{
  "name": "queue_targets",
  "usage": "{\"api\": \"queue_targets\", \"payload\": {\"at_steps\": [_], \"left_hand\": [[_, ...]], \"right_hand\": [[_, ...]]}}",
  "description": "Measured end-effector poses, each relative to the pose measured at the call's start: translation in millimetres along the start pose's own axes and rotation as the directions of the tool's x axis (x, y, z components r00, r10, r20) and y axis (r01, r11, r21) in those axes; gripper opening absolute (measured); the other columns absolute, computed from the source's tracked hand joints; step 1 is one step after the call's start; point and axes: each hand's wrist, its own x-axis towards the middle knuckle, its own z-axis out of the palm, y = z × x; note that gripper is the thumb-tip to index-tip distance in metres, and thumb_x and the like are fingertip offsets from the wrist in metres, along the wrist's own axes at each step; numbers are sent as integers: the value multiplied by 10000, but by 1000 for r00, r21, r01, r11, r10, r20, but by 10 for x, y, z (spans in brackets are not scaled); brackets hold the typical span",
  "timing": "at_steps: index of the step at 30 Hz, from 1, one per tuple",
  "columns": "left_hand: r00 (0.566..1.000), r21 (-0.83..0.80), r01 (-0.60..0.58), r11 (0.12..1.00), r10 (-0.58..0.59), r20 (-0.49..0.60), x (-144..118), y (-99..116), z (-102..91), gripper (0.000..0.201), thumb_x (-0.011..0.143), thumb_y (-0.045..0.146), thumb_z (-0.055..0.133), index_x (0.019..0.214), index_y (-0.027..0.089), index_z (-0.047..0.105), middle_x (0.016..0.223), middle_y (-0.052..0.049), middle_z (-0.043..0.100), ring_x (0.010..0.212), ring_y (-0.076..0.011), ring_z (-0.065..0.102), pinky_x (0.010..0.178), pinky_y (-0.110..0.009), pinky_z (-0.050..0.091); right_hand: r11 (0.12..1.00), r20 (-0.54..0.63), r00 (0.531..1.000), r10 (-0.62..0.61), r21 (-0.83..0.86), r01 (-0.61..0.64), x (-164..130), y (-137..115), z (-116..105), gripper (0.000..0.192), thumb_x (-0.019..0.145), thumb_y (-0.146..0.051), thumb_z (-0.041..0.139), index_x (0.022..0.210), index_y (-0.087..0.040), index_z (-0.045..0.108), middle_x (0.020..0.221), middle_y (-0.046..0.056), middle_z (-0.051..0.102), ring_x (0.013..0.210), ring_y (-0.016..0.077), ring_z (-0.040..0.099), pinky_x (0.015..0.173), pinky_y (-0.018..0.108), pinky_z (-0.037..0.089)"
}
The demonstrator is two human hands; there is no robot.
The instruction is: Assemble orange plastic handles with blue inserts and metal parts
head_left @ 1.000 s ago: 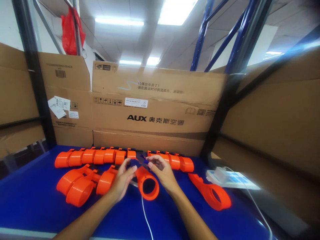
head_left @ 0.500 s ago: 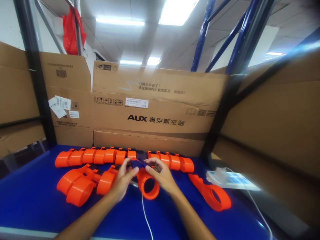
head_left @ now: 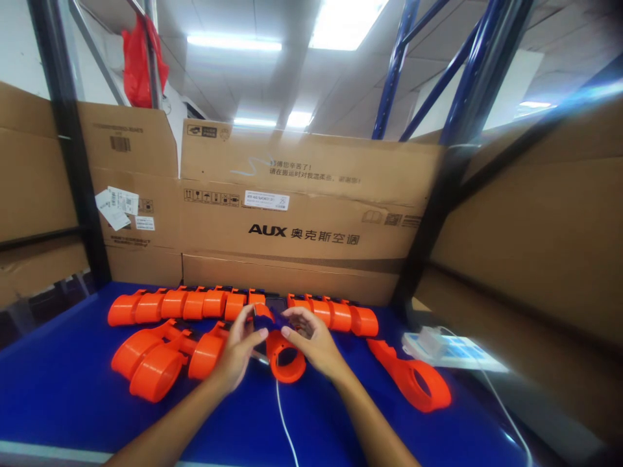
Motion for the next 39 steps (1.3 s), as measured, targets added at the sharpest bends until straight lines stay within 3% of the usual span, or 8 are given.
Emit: {"api": "queue_targets", "payload": {"at_steps": [6, 11, 14, 17, 23, 30, 39], "left_hand": [[1000, -17, -4, 1000, 4, 11, -10, -22, -65, 729, 626, 172, 779, 1307, 290, 549, 1250, -52, 639, 1208, -307, 561, 945, -387, 517], [998, -11, -30, 999, 30, 62, -31, -24, -71, 640, 689, 238, 757, 1300, 271, 569, 1321, -78, 608, 1261, -331, 525, 1027, -431, 455], [989, 14, -103, 995, 101, 107, -14, 3, -55, 564, 737, 297, 741, 1278, 242, 592, 1402, -98, 553, 1339, -334, 448, 1103, -446, 370], [983, 114, -168, 979, 157, 97, 4, 39, -34, 548, 736, 310, 757, 1258, 229, 614, 1399, -103, 560, 1365, -321, 423, 1146, -429, 299], [969, 283, -241, 928, 212, 130, -17, 106, 24, 530, 693, 255, 805, 1193, 243, 629, 1284, -88, 640, 1247, -311, 542, 1103, -439, 345], [964, 320, -262, 911, 261, 47, -24, 138, 41, 420, 640, 230, 839, 1023, 221, 667, 1126, -79, 678, 1164, -304, 578, 1090, -434, 336], [955, 395, -292, 871, 289, 69, -19, 124, 28, 386, 689, 290, 807, 1033, 245, 637, 1105, -49, 675, 1114, -271, 591, 1050, -404, 368]], "right_hand": [[997, 108, 994, -30, -62, 37, -38, -36, 24, 437, 788, -401, 758, 1169, -235, 623, 1194, 84, 674, 1127, 254, 626, 1011, 440, 465], [948, 103, 985, -137, -276, 161, -94, -58, 40, 530, 777, -406, 764, 1253, -245, 595, 1240, 92, 669, 1137, 285, 627, 1006, 475, 467], [840, 106, 958, -265, -462, 283, -113, -57, 29, 588, 751, -421, 784, 1282, -263, 588, 1247, 102, 664, 1137, 304, 624, 1003, 489, 466], [691, 162, 901, -402, -592, 415, -115, -46, -3, 583, 772, -413, 767, 1305, -268, 582, 1272, 125, 645, 1161, 320, 607, 994, 504, 466], [484, 252, 814, -524, -698, 527, -110, 16, -59, 543, 831, -367, 717, 1340, -276, 552, 1295, 153, 617, 1187, 332, 586, 969, 544, 457], [477, 258, 805, -535, -694, 539, -120, 41, -42, 550, 824, -368, 724, 1340, -281, 555, 1285, 156, 619, 1186, 337, 587, 978, 553, 450], [479, 256, 806, -533, -694, 537, -131, 21, -26, 568, 835, -381, 714, 1366, -288, 534, 1294, 143, 623, 1179, 326, 594, 977, 534, 458]]}}
